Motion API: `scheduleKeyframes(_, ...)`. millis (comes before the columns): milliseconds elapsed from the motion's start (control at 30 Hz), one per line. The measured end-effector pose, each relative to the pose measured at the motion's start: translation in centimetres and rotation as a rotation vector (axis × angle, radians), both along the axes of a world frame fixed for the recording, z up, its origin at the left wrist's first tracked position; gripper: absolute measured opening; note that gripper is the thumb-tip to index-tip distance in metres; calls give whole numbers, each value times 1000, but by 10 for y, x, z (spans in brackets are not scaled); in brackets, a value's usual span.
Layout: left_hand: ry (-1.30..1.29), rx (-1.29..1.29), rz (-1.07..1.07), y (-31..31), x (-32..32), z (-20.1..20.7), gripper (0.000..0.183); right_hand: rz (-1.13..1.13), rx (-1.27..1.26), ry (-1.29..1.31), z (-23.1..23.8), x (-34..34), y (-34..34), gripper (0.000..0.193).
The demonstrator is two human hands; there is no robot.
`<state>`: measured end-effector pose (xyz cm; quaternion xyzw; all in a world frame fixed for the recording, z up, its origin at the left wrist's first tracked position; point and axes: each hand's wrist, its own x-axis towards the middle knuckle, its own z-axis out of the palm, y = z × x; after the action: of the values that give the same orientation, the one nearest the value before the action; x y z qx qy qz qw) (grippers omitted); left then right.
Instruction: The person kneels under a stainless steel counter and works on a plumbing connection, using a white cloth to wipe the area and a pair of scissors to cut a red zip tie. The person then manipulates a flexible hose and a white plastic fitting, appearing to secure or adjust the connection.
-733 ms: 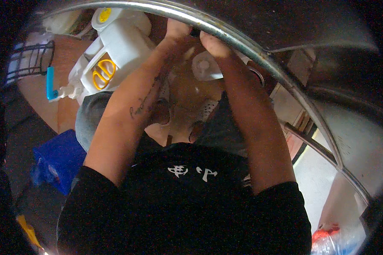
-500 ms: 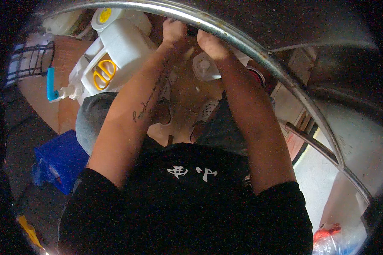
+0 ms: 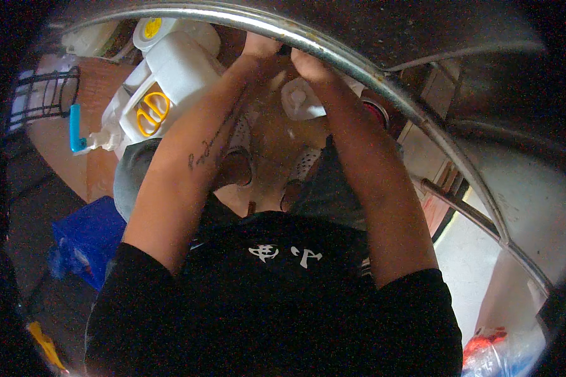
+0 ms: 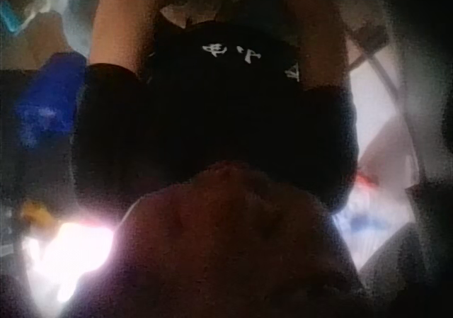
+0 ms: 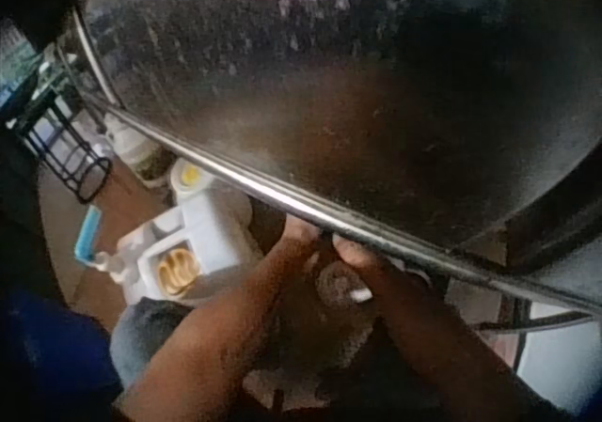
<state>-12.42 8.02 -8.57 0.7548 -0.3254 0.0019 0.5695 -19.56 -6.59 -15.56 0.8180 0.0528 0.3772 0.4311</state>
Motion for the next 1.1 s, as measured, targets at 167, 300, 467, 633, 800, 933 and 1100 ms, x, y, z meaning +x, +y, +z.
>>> scheduleKeyframes(167, -70, 99, -66, -9, 13, 4, 22, -6, 840, 684, -9, -4, -28, 31)
scheduleKeyframes(300, -97, 134, -98, -13, 21, 10, 22, 83, 1526, 813, -4, -10, -29, 36)
scheduleKeyframes(467, -125, 148, -148, -11, 19, 15, 22, 269, 2082, 524, 5, -19, -18, 37)
scheduleKeyframes(633, -125, 173, -188, -7, 12, 22, 22, 340, 2230, 368, 17, -23, -21, 37)
scheduleKeyframes(800, -115, 179, -188, -12, 9, 23, 22, 367, 2272, 341, 26, -22, -27, 37)
scheduleKeyframes(933, -121, 173, -187, -14, 8, 21, 22, 366, 2264, 359, 29, -23, -29, 37)
scheduleKeyframes(1100, -128, 173, -198, -14, 6, 21, 22, 358, 2260, 368, 32, -25, -27, 38)
